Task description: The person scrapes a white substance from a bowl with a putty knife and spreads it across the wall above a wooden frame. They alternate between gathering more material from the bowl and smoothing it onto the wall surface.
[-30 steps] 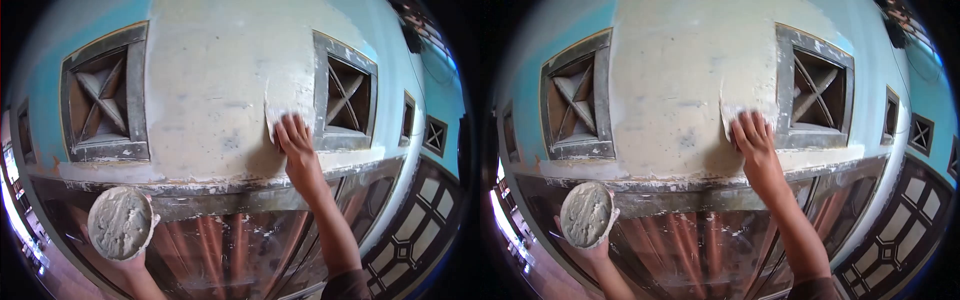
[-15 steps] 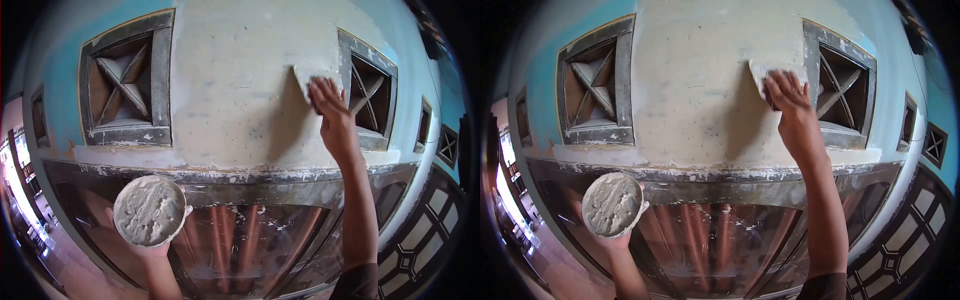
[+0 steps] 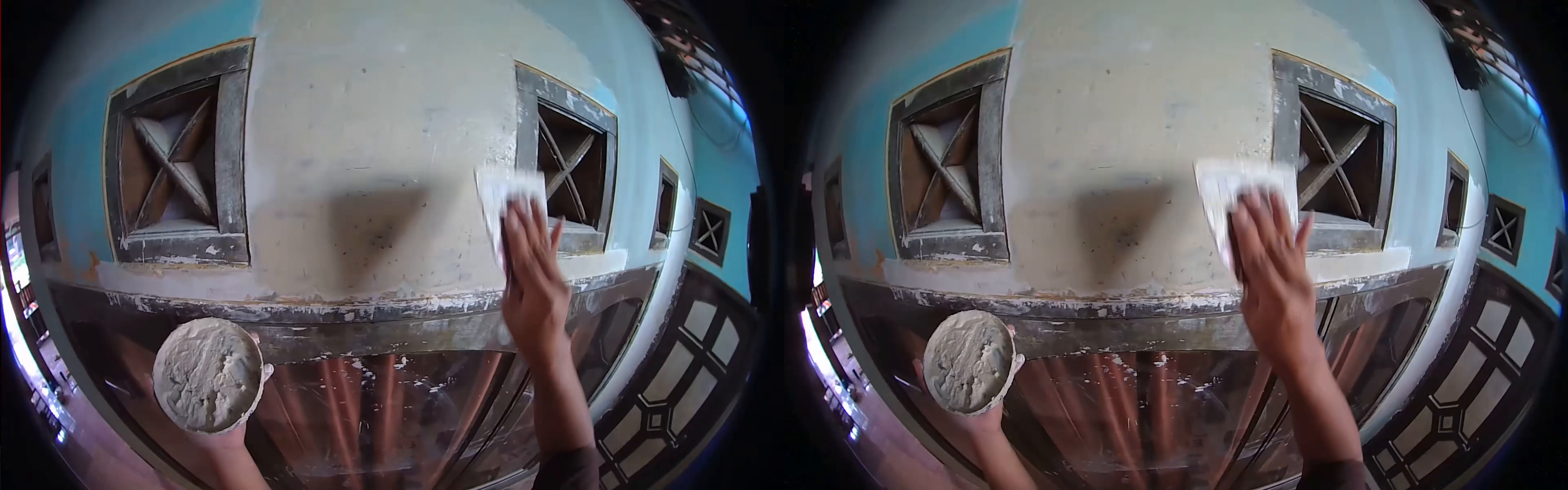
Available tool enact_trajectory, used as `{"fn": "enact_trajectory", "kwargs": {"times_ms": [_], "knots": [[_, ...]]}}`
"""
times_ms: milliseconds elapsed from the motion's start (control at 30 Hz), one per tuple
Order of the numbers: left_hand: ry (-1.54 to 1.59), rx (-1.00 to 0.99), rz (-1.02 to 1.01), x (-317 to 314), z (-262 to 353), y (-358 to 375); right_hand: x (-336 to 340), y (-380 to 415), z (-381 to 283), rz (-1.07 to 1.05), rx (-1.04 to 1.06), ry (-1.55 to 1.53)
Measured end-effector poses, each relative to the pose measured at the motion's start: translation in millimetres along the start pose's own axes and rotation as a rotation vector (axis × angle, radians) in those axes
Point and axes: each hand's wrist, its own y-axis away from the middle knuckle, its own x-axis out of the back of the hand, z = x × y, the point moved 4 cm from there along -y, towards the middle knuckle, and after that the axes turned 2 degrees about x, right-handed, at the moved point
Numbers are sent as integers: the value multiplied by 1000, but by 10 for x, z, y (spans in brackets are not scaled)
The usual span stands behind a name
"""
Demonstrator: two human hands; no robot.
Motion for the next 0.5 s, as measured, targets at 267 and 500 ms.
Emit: {"fn": "enact_trajectory", "kwargs": {"times_ms": [267,500], "knots": [[-32,70,-151,-237,-61,-20,-738,-249,223,-253,35,56],[-36,49,-87,-100,190,152,-583,826,-228,-353,44,-92]]}}
